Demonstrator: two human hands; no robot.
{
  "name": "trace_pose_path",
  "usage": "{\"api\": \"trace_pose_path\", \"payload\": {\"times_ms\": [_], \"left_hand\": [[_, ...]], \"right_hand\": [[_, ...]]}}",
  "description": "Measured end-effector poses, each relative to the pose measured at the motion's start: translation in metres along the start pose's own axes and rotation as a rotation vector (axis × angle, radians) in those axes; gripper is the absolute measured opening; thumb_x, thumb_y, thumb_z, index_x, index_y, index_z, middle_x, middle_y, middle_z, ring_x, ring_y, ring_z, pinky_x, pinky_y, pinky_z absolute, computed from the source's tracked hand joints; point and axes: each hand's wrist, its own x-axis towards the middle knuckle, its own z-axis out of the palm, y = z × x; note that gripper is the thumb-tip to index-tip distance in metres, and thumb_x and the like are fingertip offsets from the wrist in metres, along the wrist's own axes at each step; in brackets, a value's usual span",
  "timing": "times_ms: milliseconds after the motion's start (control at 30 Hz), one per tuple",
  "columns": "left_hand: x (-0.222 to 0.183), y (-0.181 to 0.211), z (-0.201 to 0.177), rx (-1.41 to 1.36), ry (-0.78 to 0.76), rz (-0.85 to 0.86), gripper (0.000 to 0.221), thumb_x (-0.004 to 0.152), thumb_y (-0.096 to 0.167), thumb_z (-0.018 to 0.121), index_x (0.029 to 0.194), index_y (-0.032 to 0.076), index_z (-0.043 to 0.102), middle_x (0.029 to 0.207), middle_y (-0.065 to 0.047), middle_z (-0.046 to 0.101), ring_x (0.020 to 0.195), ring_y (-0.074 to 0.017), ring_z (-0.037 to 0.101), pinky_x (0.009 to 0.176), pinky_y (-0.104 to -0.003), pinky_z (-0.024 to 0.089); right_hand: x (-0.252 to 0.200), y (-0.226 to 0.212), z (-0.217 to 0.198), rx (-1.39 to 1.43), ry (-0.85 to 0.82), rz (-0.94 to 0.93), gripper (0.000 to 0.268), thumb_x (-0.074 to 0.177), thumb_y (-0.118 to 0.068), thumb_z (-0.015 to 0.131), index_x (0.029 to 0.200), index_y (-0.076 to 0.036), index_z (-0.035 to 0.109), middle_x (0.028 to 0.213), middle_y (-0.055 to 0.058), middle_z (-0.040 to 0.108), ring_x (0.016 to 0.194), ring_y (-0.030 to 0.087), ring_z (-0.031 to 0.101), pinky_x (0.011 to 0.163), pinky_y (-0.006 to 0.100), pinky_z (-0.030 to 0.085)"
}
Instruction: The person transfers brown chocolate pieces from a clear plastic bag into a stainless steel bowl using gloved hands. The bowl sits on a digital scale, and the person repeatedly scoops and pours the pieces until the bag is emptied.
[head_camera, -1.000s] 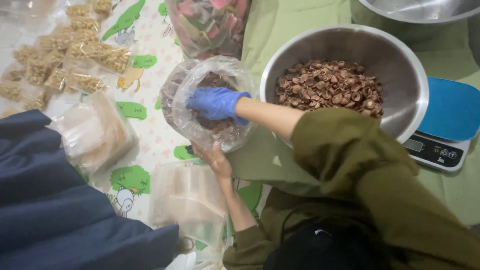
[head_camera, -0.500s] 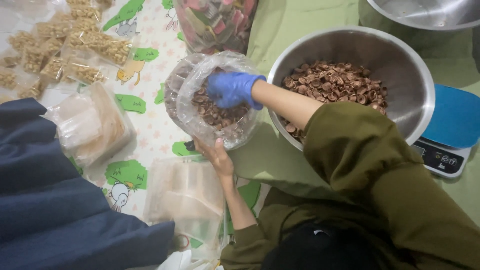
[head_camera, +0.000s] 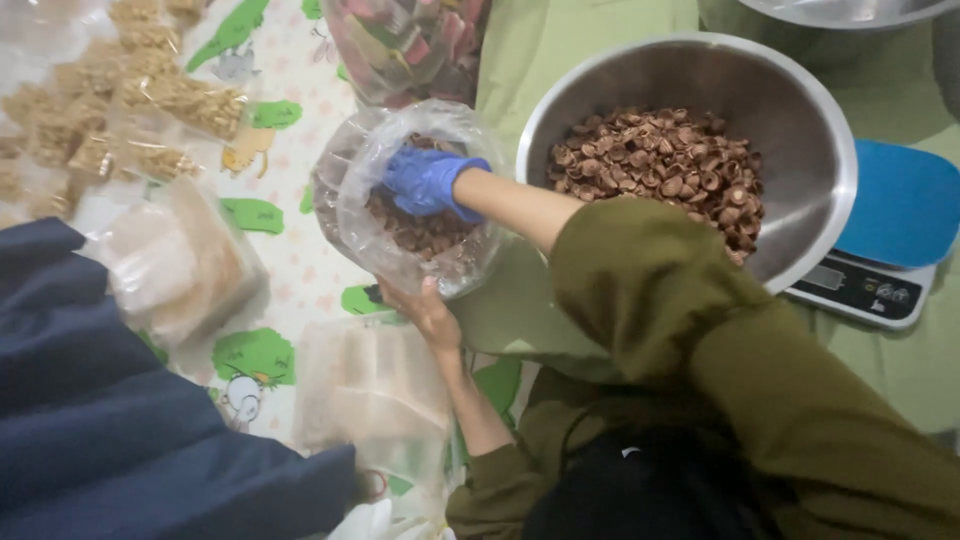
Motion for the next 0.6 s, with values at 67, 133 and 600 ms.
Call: {"api": "trace_pose_path", "payload": {"times_ms": [67, 133, 600], "left_hand": [[0.001, 0.004, 0.002, -0.013, 0.010, 0.004, 0.075, 0.104, 0.026, 0.054, 0.161, 0.003, 0.012, 0.161, -0.026, 0.013, 0.154, -0.0387, 0.009, 0.129, -0.052, 0.003], [-0.001, 0.011, -0.001, -0.015, 0.018, 0.006, 0.075, 0.103, 0.026, 0.054, 0.162, 0.004, 0.013, 0.161, -0.025, 0.013, 0.154, -0.0374, 0.010, 0.128, -0.051, 0.004], [-0.001, 0.022, -0.001, -0.034, -0.013, -0.102, 0.079, 0.102, 0.033, 0.054, 0.163, 0.007, 0.011, 0.162, -0.022, 0.011, 0.155, -0.0354, 0.008, 0.129, -0.048, 0.003]], "right_hand": [[-0.039, -0.001, -0.022, 0.159, -0.063, -0.058, 0.043, 0.092, -0.032, 0.056, 0.124, -0.007, 0.069, 0.133, 0.024, 0.062, 0.127, 0.046, 0.056, 0.109, 0.052, 0.047], [-0.067, -0.011, -0.049, 0.328, -0.126, -0.118, 0.038, 0.088, -0.026, 0.059, 0.121, -0.010, 0.071, 0.130, 0.024, 0.061, 0.124, 0.048, 0.057, 0.107, 0.055, 0.049], [-0.067, -0.026, -0.050, 0.262, -0.334, 0.101, 0.102, 0.066, -0.058, 0.090, 0.155, -0.037, 0.043, 0.164, 0.016, 0.029, 0.144, 0.055, 0.032, 0.121, 0.059, 0.029]]}}
